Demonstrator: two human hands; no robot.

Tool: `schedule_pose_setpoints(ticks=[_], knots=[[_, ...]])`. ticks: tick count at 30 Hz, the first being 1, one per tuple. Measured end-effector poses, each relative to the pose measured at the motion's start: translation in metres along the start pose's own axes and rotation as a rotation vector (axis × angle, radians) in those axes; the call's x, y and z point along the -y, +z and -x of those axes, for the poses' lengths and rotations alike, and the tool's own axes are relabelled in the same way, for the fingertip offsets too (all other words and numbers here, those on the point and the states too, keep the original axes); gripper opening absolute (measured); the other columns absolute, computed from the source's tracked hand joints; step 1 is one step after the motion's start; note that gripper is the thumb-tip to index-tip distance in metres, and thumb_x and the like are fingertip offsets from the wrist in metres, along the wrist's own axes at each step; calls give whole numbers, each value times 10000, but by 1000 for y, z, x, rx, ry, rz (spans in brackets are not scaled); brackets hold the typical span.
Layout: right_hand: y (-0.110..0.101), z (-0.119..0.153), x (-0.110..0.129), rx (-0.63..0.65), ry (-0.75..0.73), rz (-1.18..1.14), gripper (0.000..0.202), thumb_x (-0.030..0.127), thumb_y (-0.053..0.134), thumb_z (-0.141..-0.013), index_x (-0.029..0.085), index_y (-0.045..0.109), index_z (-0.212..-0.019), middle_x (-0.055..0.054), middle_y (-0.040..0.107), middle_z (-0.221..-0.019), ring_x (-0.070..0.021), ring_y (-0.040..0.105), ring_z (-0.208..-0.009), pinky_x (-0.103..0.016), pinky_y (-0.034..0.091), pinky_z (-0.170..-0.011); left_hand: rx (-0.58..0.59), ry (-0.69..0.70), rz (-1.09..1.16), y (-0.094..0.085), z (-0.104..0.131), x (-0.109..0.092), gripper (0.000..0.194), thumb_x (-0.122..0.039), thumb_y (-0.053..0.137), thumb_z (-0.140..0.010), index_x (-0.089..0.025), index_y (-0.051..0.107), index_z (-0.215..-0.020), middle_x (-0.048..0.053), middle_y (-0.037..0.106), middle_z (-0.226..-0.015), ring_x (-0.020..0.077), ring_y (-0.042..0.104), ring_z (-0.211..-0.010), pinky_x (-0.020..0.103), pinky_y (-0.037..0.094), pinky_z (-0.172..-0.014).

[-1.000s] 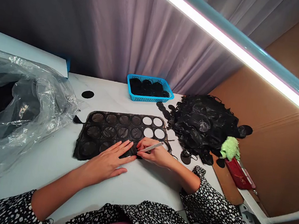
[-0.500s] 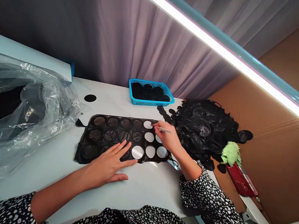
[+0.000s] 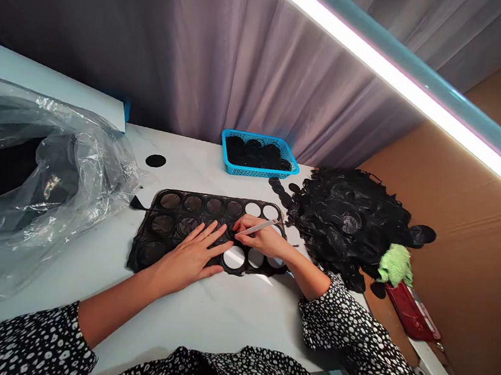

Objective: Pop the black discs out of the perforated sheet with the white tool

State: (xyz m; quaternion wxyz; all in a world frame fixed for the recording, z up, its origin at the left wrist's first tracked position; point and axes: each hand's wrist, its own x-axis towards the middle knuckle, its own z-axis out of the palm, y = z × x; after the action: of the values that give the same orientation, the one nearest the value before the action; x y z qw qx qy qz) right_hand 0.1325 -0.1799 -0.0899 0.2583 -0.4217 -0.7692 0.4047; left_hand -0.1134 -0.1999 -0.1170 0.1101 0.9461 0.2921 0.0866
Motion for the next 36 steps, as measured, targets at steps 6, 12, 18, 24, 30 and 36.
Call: schedule_pose_setpoints(ticks=[6, 12, 18, 24, 30, 36], knots=[[-2, -2, -1, 30, 6, -18, 186, 293, 601, -884, 171, 568, -747, -40, 600, -932, -133, 533, -763, -265, 429, -706, -7, 10, -24, 1, 0, 1, 528, -510, 497, -979, -304, 427, -1459, 88, 277, -1596, 310, 214, -1475, 500, 226, -1172], [-4, -4, 0, 37, -25, 42, 184, 276, 598, -894, 177, 546, -748, -32, 589, -906, -136, 538, -766, -267, 436, -715, -10, 6, -14, 2, 0, 1, 523, -502, 512, -974, -307, 434, -1453, 85, 267, -1599, 316, 212, -1475, 507, 225, -1173], [25, 8, 9, -7, -126, 460, 111, 140, 490, -925, 176, 529, -826, -81, 583, -933, -184, 519, -845, -295, 425, -753, -9, 1, -15, 4, 0, 1, 541, -472, 548, -963, -292, 427, -1458, 120, 152, -1627, 328, 185, -1479, 498, 230, -1175], [-17, -4, -17, -436, 119, 622, 148, 147, 420, -924, 193, 508, -814, -79, 625, -850, -204, 540, -792, -303, 405, -715, -10, -13, -28, -5, 2, -2, 537, -505, 542, -957, -313, 441, -1448, 111, 200, -1618, 340, 229, -1467, 502, 273, -1153], [-39, -33, -25, -360, 64, 283, 111, 184, 503, -878, 195, 528, -770, -55, 706, -931, -159, 597, -762, -269, 426, -694, -71, -82, -100, -17, -24, 5, 504, -543, 505, -962, -265, 522, -1382, 125, 483, -1460, 314, 445, -1347, 484, 362, -1083], [-21, -45, -23, -64, -12, 87, 129, 250, 563, -858, 179, 560, -750, -39, 661, -915, -137, 570, -773, -260, 433, -703, -75, -102, -88, 2, -39, 26, 565, -504, 515, -968, -208, 453, -1446, 127, 337, -1564, 308, 257, -1462, 485, 249, -1170]])
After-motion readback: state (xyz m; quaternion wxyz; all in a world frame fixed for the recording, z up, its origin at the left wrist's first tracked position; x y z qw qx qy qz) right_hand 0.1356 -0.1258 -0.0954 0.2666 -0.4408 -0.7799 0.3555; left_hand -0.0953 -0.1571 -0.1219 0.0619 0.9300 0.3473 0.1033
